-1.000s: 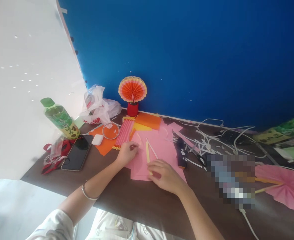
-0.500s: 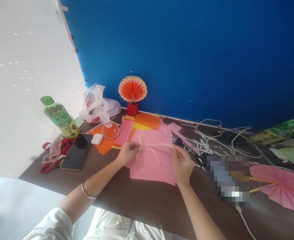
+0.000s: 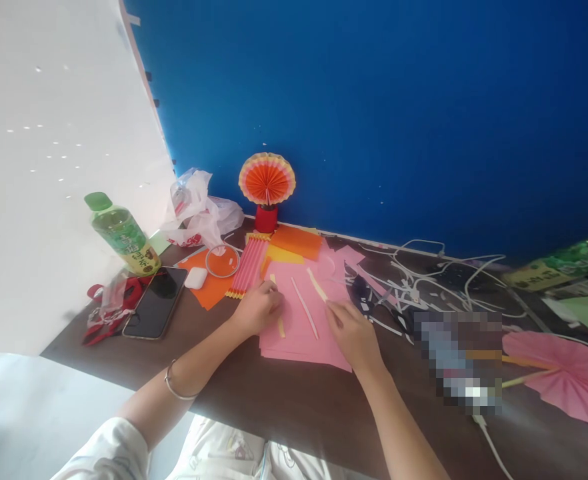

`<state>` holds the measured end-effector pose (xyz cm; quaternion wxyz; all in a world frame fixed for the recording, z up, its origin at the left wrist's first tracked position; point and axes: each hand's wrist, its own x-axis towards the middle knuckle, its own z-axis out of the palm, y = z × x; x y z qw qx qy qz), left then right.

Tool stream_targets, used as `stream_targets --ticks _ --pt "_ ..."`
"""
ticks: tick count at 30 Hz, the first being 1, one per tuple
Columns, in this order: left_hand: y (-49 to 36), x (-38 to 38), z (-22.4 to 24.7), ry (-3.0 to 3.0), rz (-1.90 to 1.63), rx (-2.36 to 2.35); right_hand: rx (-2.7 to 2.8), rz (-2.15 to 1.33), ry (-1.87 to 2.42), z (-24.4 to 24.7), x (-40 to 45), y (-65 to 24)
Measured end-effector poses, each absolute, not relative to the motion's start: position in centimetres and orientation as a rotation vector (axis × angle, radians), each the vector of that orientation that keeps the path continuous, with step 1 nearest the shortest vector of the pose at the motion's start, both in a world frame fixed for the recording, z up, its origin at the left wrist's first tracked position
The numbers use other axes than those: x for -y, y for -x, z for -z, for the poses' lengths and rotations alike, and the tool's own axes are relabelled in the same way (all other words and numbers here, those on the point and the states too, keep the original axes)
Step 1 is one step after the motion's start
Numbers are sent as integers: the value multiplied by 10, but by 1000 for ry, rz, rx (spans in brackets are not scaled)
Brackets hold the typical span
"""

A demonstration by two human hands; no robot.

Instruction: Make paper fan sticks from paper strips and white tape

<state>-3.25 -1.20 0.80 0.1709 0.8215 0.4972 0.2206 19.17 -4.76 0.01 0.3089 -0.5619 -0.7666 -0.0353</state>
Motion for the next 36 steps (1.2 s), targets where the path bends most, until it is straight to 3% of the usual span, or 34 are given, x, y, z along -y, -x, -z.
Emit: stream_targets --ticks 11,16,21,27,32,36 --pt "37 13 -7 -2528 -487 -1379 2340 204 1553 -9 51 -178" --pt "37 12 -6 -2590 -442 -1443 2155 86 1546 -13 49 -186" --pt "49 3 -18 -2464 -674 -1965 1891 112 1583 -13 47 -191" --pt "79 -21 -11 -2064 -625 -2491 1867 134 1548 -9 47 -185" --pt "82 -27 -3 -2217 -948 -2285 1788 95 1508 -6 45 -189" --pt "58 -12 -2 -2260 -1228 -1522 1712 -7 1423 -7 44 -188"
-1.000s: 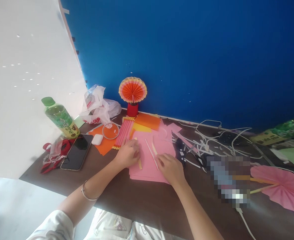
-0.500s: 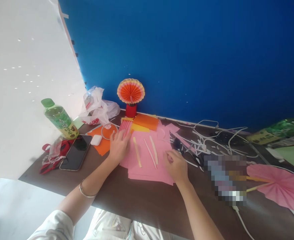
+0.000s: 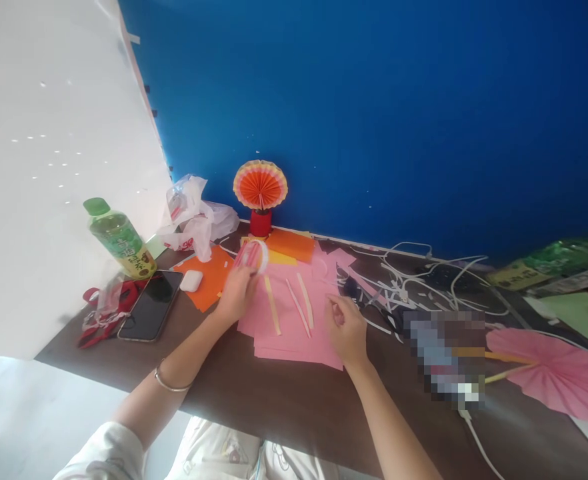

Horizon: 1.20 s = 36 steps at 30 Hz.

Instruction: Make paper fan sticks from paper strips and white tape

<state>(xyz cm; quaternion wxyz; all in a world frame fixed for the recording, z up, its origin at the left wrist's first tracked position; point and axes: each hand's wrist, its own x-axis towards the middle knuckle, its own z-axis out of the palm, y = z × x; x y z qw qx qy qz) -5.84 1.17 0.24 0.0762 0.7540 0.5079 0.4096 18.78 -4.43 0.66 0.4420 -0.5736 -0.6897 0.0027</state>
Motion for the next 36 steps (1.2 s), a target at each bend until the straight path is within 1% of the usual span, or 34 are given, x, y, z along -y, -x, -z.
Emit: stream_targets --ticks 3,6,8,12,18,25,29,36 --pt "37 5 -3 -2152 -1165 -1051 1688 -97 1331 -9 47 -180" --pt "25 17 -6 -2033 -1058 -872 1706 -138 1244 -11 49 -171" --pt "22 21 -8 -1965 -1017 -812 1746 -94 1198 -13 50 -168" --pt "21 24 -10 -1879 -941 -740 1804 33 1164 -14 50 -167" --pt "18 31 -18 -1759 -801 -716 1792 99 1196 -9 51 -172" --pt "22 33 -32 -1864 -818 -702 1742 116 1297 -6 52 -172" --pt "21 34 -32 -1826 -809 -716 1703 39 1337 -8 52 -170" --pt "18 35 -25 -1767 -751 -626 1613 -226 1411 -14 54 -166"
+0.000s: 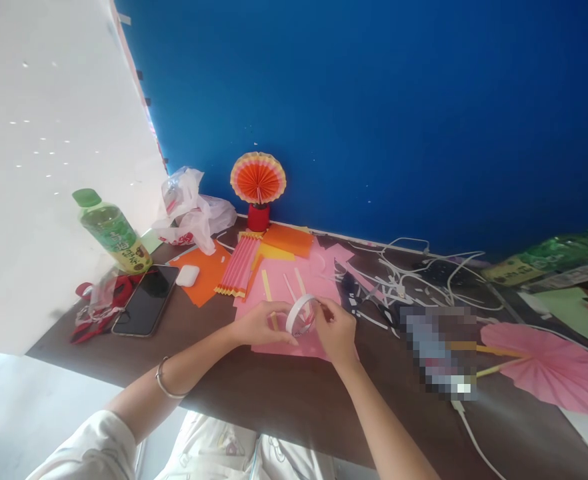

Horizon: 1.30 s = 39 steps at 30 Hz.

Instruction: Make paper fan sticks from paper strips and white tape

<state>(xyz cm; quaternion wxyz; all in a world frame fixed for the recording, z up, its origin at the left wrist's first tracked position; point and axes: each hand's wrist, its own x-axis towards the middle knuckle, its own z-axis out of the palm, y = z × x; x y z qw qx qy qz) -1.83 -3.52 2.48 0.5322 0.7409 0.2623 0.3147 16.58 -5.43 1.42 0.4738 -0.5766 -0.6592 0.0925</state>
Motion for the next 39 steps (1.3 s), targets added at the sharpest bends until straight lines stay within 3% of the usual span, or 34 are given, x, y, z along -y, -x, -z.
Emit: stream_targets --ticks 14,22,30,39 --pt "12 42 -24 -1808 -810 -571 1641 -336 1473 -20 56 -163" --pt "14 40 -28 -1848 -893 -571 1649 -91 1456 -12 53 -163" --pt "14 44 -22 -1786 -722 -579 1768 -35 1291 -9 55 -167" --pt "17 46 -28 -1667 -650 -517 1696 -58 1418 -3 54 -167"
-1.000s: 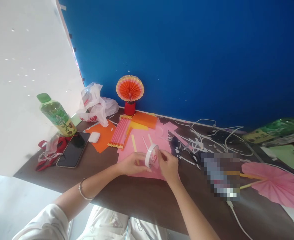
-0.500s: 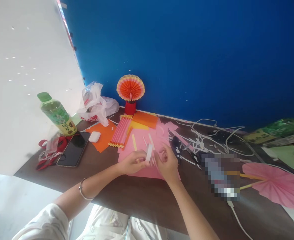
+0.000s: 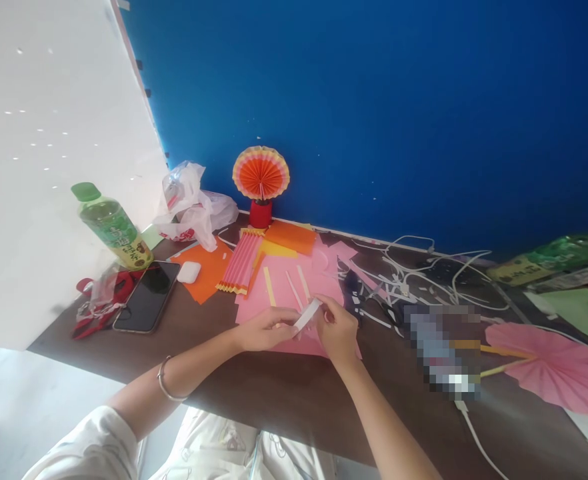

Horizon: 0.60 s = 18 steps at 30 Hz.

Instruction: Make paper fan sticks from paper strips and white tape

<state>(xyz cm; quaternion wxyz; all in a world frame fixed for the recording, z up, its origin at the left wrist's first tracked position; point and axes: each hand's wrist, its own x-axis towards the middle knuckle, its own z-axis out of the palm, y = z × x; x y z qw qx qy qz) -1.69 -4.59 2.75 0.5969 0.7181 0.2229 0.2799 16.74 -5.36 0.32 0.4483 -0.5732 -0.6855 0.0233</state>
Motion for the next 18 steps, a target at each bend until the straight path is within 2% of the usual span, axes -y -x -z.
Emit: stream_targets --ticks 13,18 --pt "14 46 -30 -1609 -713 -549 1676 7 1440 -1 54 -166" --pt "14 44 -26 -1530 -810 -665 1673 -136 1443 -8 57 -166"
